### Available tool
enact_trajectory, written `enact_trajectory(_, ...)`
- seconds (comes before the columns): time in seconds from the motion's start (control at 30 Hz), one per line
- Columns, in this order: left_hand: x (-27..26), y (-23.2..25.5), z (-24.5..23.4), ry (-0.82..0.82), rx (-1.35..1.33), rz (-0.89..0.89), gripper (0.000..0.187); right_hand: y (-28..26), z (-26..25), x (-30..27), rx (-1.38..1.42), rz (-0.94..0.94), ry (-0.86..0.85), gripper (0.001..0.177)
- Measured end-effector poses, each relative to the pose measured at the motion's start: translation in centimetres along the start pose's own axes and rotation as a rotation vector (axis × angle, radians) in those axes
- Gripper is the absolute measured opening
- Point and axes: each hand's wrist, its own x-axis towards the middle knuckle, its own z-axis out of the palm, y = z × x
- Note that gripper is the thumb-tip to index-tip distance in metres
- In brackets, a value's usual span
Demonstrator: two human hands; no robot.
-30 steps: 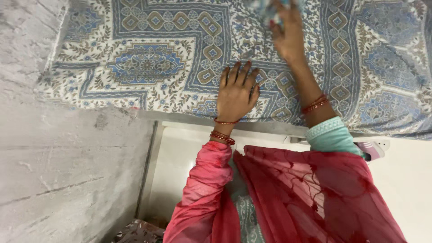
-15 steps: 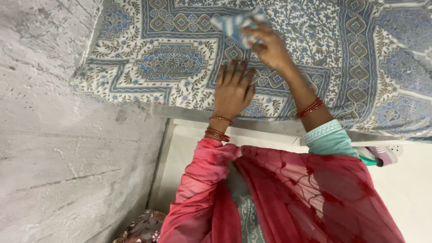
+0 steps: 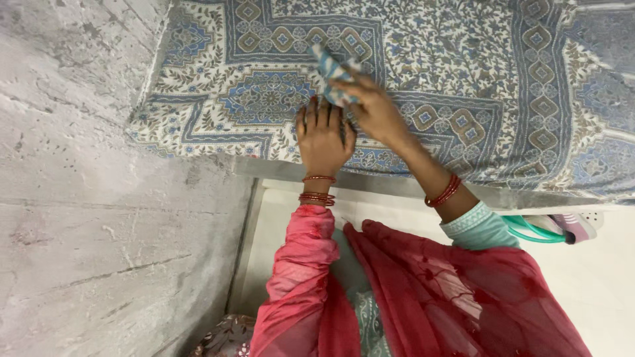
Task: The person wipes a patterned fabric-covered surface with a small cloth, moving the cloth back and forth across the surface. The person uses both hands to hold and move the cloth while cleaning the surface.
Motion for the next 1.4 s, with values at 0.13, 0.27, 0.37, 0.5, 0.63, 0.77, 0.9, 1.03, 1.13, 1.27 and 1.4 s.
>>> enact_trajectory(0.13,0.2,0.2,-0.1,0.042,-0.029,0.0,0.046,3.6,-2.7,3.5,-0.104,0.288,0.365,0.045)
enact_trajectory(0.27,0.0,0.2,-0.2,0.04,-0.048,-0.01,0.046,4.1,-1.1,5.4,-0.552,0.358,0.237,0.048)
enact_trajectory(0.37,0.3,0.2,-0.1,0.037,-0.055,-0.016,0.046,2.0,2.0,6.7,-0.428,0.196,0.062,0.042)
enact_trajectory(0.5,0.2,0.2,0.1,-0.005,-0.04,-0.03,0.046,0.2,3.7,7.9,-0.033,-0.124,-0.121,0.041)
enact_trajectory(0.63,0.1,0.3,-0.1,0.044,-0.089,-0.044,0.047,3.6,2.6,10.6,-0.135,0.025,0.101,0.04)
enact_trajectory(0.77,0.2,0.5,-0.3,0.043,-0.083,-0.051,0.047,8.9,1.6,12.8,-0.4,0.024,0.437,0.045)
enact_trajectory(0.9,0.3,0.5,-0.3,0.018,-0.087,-0.061,0.05,9.5,3.8,15.0,-0.401,0.22,0.291,0.044)
enact_trajectory(1.03,0.2,0.4,-0.2,-0.03,-0.1,-0.068,0.05,4.4,8.9,18.1,-0.148,0.019,-0.006,0.04)
enact_trajectory(1.13,0.1,0.1,0.1,-0.195,-0.056,-0.054,0.055,0.4,12.4,19.7,0.011,-0.356,-0.173,0.036)
enact_trajectory(1.27,-0.6,0.0,1.1,-0.061,-0.08,-0.054,0.059,0.6,14.1,22.9,0.037,-0.159,-0.095,0.037)
enact_trajectory(1.4,-1.1,-0.2,2.2,-0.157,-0.056,-0.063,0.059,5.4,15.2,26.4,-0.243,0.109,0.116,0.027)
